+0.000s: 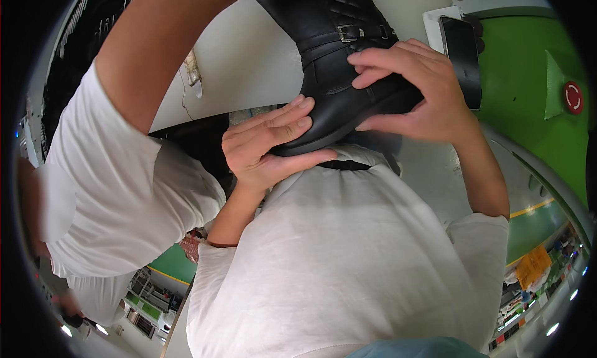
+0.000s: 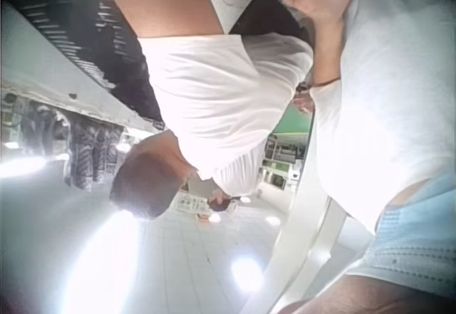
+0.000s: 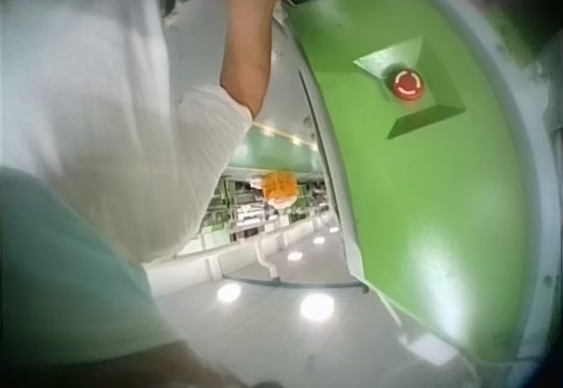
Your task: The person cleans black boots on a factory assembly line. They pick up boots from a conveyor belt, wipe the exterior surfaces with their hands, and place them back on the belt. The process is repeated for multiple boots throughout the clip.
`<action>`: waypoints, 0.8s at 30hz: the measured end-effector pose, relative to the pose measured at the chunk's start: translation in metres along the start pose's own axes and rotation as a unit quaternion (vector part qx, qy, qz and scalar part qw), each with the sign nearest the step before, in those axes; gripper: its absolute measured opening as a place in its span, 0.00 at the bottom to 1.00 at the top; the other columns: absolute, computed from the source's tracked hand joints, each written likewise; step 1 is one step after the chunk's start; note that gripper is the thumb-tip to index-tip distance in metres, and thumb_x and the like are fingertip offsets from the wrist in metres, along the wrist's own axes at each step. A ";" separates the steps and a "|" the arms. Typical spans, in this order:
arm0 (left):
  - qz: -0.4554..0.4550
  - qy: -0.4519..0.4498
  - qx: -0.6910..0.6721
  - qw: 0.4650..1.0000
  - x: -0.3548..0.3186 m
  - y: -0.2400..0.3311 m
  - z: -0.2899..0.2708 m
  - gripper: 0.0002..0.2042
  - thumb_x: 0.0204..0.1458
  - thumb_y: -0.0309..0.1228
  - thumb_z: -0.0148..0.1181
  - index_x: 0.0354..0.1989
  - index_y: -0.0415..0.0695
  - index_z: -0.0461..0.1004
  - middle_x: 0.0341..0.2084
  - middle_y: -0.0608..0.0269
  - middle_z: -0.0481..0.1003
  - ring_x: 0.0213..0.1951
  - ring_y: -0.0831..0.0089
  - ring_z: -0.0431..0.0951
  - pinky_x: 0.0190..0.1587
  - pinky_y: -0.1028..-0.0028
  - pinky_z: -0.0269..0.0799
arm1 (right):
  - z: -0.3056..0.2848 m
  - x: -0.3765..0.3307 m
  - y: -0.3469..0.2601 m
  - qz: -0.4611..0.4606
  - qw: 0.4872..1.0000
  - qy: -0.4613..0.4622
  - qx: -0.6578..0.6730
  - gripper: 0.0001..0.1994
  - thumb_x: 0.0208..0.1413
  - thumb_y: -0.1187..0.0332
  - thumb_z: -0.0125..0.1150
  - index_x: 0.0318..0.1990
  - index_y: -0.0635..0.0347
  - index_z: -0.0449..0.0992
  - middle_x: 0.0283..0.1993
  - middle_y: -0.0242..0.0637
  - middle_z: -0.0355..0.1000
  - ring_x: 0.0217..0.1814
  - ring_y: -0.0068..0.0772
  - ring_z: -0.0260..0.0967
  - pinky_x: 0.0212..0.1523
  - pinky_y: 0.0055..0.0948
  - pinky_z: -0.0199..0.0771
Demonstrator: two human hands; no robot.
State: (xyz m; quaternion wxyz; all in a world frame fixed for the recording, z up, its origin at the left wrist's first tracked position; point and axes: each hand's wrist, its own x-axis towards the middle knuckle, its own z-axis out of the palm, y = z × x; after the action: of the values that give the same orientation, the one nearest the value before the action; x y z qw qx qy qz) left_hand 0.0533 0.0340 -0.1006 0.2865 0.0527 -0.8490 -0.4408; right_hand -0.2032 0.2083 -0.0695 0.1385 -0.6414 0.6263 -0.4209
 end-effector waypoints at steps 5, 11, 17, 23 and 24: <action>-0.001 -0.007 -0.021 1.000 0.004 -0.006 -0.003 0.32 0.28 0.36 0.96 0.42 0.31 0.88 0.46 0.34 0.88 0.54 0.47 0.91 0.60 0.56 0.87 | -0.001 0.001 0.011 -0.071 0.997 0.029 -0.010 0.37 0.36 0.59 0.92 0.59 0.55 0.83 0.55 0.34 0.86 0.56 0.43 0.84 0.57 0.43 0.85; -0.019 0.042 -0.015 0.999 0.000 -0.001 0.005 0.28 0.31 0.40 0.95 0.37 0.35 0.88 0.43 0.45 0.90 0.49 0.54 0.93 0.52 0.63 0.91 | -0.019 -0.015 0.009 -0.040 0.997 0.005 -0.061 0.34 0.33 0.57 0.93 0.51 0.59 0.85 0.57 0.39 0.86 0.65 0.50 0.84 0.69 0.50 0.85; -0.008 0.002 -0.018 1.000 0.003 -0.009 -0.004 0.29 0.30 0.42 0.95 0.36 0.37 0.87 0.43 0.48 0.91 0.50 0.53 0.93 0.51 0.66 0.91 | -0.015 -0.021 0.020 -0.034 0.999 -0.003 -0.013 0.36 0.27 0.60 0.97 0.49 0.62 0.88 0.56 0.44 0.87 0.64 0.54 0.85 0.68 0.58 0.85; 0.031 -0.006 -0.027 0.999 0.002 -0.017 -0.015 0.29 0.28 0.41 0.95 0.38 0.38 0.88 0.44 0.47 0.91 0.51 0.53 0.93 0.52 0.64 0.90 | -0.004 -0.031 0.015 0.056 0.991 0.119 0.021 0.41 0.41 0.57 0.92 0.64 0.64 0.81 0.62 0.43 0.84 0.68 0.45 0.82 0.72 0.48 0.79; 0.036 -0.008 -0.063 0.997 0.001 -0.022 -0.015 0.30 0.28 0.41 0.96 0.38 0.38 0.88 0.44 0.46 0.91 0.51 0.52 0.93 0.52 0.63 0.90 | 0.000 -0.034 0.016 0.179 0.952 0.178 0.175 0.42 0.53 0.56 0.86 0.72 0.65 0.73 0.67 0.44 0.80 0.74 0.44 0.76 0.76 0.46 0.73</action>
State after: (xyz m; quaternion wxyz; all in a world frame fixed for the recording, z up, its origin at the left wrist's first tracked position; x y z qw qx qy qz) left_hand 0.0574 0.0094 -0.1104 0.2982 0.0001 -0.8230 -0.4835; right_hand -0.2090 0.2368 -0.0933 0.2081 -0.3994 0.6614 -0.5997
